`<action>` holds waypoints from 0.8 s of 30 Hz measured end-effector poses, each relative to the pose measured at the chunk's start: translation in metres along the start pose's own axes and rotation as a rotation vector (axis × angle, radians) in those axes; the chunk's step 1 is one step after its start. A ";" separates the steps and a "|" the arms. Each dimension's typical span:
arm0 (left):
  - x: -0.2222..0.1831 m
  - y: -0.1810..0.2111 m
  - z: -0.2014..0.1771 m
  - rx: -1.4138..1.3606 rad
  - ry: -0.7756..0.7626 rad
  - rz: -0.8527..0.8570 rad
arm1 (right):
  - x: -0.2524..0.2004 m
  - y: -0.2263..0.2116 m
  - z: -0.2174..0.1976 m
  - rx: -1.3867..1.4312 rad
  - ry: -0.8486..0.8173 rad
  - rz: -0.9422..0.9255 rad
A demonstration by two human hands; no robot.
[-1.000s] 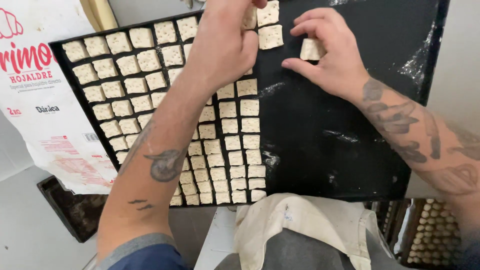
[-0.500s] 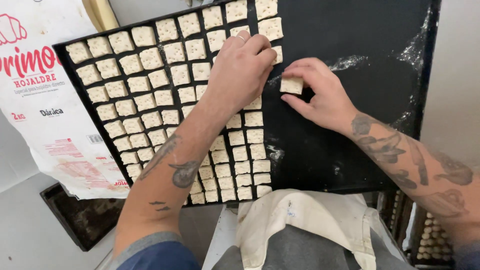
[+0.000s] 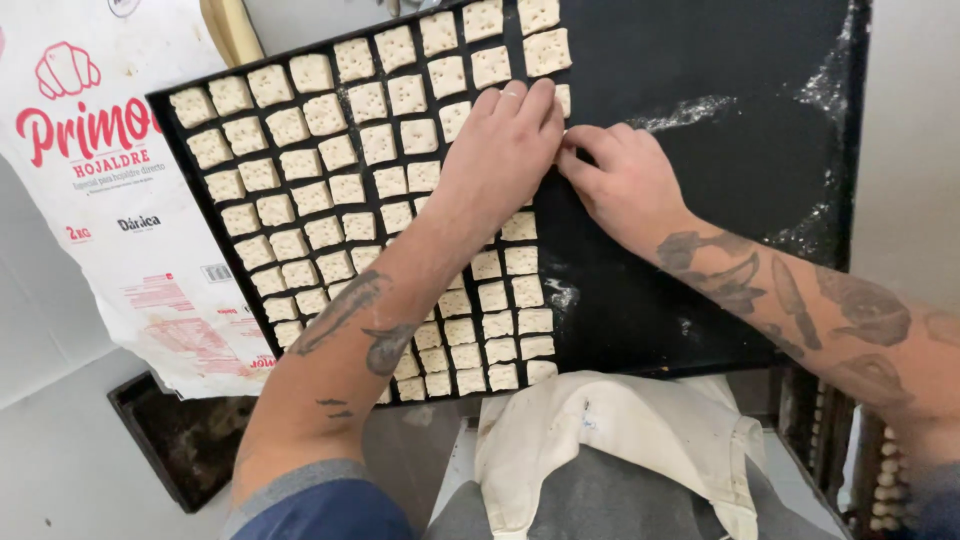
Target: Arrange small pre-cut dough squares onto a baking tray in neat rows.
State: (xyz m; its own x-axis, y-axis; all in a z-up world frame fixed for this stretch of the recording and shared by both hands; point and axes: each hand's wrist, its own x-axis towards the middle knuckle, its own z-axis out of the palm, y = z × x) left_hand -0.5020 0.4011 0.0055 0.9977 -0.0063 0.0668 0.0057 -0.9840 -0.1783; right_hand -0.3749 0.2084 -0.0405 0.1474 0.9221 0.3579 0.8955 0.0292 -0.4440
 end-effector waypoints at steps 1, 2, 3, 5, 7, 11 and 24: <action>0.001 0.003 -0.006 0.078 -0.031 -0.008 | -0.004 0.000 0.000 -0.113 -0.028 -0.006; -0.002 -0.001 0.007 0.086 -0.012 0.009 | -0.004 -0.002 0.000 -0.133 -0.012 0.003; -0.003 -0.006 0.020 -0.054 0.077 0.000 | -0.004 -0.004 -0.001 -0.124 0.021 0.015; 0.009 -0.019 0.036 -0.193 0.178 0.028 | -0.007 -0.013 -0.011 -0.137 0.074 0.048; 0.031 -0.033 0.039 -0.328 0.241 -0.138 | -0.013 -0.029 -0.025 -0.068 0.094 0.174; 0.051 -0.050 0.062 -0.321 0.279 -0.126 | -0.066 -0.066 -0.046 -0.028 0.152 0.309; 0.008 -0.019 0.038 -0.338 0.044 -0.146 | -0.227 -0.167 -0.108 0.107 0.004 0.688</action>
